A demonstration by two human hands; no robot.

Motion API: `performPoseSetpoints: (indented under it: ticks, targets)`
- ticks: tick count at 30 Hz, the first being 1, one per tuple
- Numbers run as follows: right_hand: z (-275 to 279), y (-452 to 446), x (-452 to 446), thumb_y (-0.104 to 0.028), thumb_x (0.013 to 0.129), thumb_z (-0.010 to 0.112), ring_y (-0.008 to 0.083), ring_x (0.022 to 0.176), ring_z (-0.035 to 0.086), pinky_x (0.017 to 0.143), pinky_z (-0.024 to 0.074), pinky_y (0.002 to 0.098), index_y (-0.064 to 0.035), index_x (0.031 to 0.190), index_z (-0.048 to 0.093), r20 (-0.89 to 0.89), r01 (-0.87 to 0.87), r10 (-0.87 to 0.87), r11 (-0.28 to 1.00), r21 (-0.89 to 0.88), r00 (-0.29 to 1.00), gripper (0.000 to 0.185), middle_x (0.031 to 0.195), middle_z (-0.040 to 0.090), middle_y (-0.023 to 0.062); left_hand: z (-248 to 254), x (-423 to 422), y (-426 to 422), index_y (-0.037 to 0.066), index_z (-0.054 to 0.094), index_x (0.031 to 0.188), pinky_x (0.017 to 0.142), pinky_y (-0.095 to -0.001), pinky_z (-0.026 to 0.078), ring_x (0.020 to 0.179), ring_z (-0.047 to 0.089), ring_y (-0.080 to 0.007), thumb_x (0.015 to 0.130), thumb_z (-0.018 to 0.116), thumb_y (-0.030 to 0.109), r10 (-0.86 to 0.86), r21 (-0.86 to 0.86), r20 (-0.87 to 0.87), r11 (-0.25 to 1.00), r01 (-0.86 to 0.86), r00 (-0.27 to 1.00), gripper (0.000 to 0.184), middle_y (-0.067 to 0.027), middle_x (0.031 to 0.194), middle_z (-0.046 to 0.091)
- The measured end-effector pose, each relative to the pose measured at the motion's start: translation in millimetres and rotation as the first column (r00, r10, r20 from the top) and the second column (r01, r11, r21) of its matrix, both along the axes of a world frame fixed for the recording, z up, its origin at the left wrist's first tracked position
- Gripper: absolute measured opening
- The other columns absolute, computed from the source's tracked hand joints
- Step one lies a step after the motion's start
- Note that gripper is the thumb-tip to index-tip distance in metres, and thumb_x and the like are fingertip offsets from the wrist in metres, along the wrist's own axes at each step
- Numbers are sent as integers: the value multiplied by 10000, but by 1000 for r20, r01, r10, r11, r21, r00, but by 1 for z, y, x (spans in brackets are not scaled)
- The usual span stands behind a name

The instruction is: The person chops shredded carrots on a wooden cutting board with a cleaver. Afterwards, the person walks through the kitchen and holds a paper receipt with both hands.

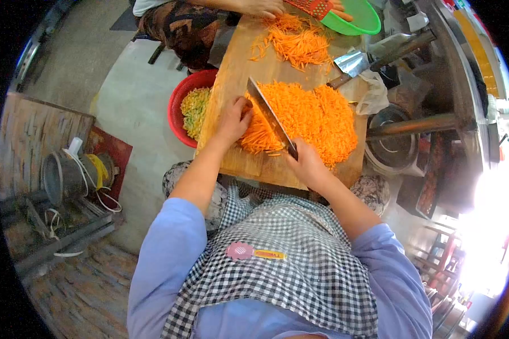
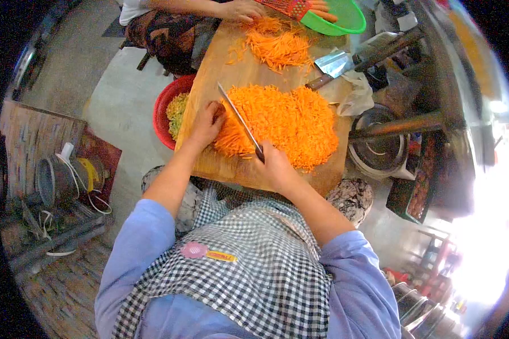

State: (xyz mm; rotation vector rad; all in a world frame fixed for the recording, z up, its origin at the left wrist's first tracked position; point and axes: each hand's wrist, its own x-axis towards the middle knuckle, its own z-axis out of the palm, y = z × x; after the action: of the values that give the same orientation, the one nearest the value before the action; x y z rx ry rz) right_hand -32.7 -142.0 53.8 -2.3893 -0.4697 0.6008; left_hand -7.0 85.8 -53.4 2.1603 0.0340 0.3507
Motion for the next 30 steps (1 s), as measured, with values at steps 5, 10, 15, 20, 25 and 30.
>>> performPoseSetpoints:
  ticks: [5,10,15,20,25,30]
  targets:
    - [2,1,2,-133,830,585,266,596,530,554,425,373,31,935,501,-58,-42,39,998,-43,998,212,669,519,170,-3,0,-1,3,551,960,840,-415,428,972,509,-375,784,606,103,-7,43,28,999,5,1000,210,-184,1020,535]
    - [-29,30,20,-111,840,563,267,612,522,573,424,380,28,935,491,-42,-28,26,998,-52,999,184,685,507,167,4,-2,-1,3,538,910,800,-426,431,920,506,-371,749,609,86,-3,164,89,986,-12,996,193,-179,952,527]
    - [-32,30,15,-115,837,569,320,664,546,606,436,411,20,938,494,-39,55,-53,998,43,998,185,716,531,196,-6,-2,1,2,546,919,781,-419,430,909,505,-368,758,601,67,-18,83,126,997,8,992,182,-176,972,521]
    - [12,19,3,-138,821,584,425,726,587,635,453,461,9,910,495,-57,51,-53,998,-40,997,193,756,571,260,-5,-8,-5,1,555,930,794,-404,434,929,511,-363,775,607,66,94,-132,114,988,-78,989,176,-172,982,521]
    - [-1,3,-3,-120,811,591,332,653,543,607,437,401,19,948,509,3,-46,46,998,-39,999,212,709,529,205,-5,-8,-4,-1,550,926,803,-406,435,942,511,-364,775,612,70,44,27,149,998,-48,988,178,-171,973,522]
    - [-14,22,6,-127,817,586,373,691,556,623,444,425,20,943,508,-45,-18,17,1000,-22,999,209,734,548,229,6,-10,-2,2,551,922,799,-412,434,941,506,-368,779,607,79,32,81,24,996,-34,999,172,-174,972,520]
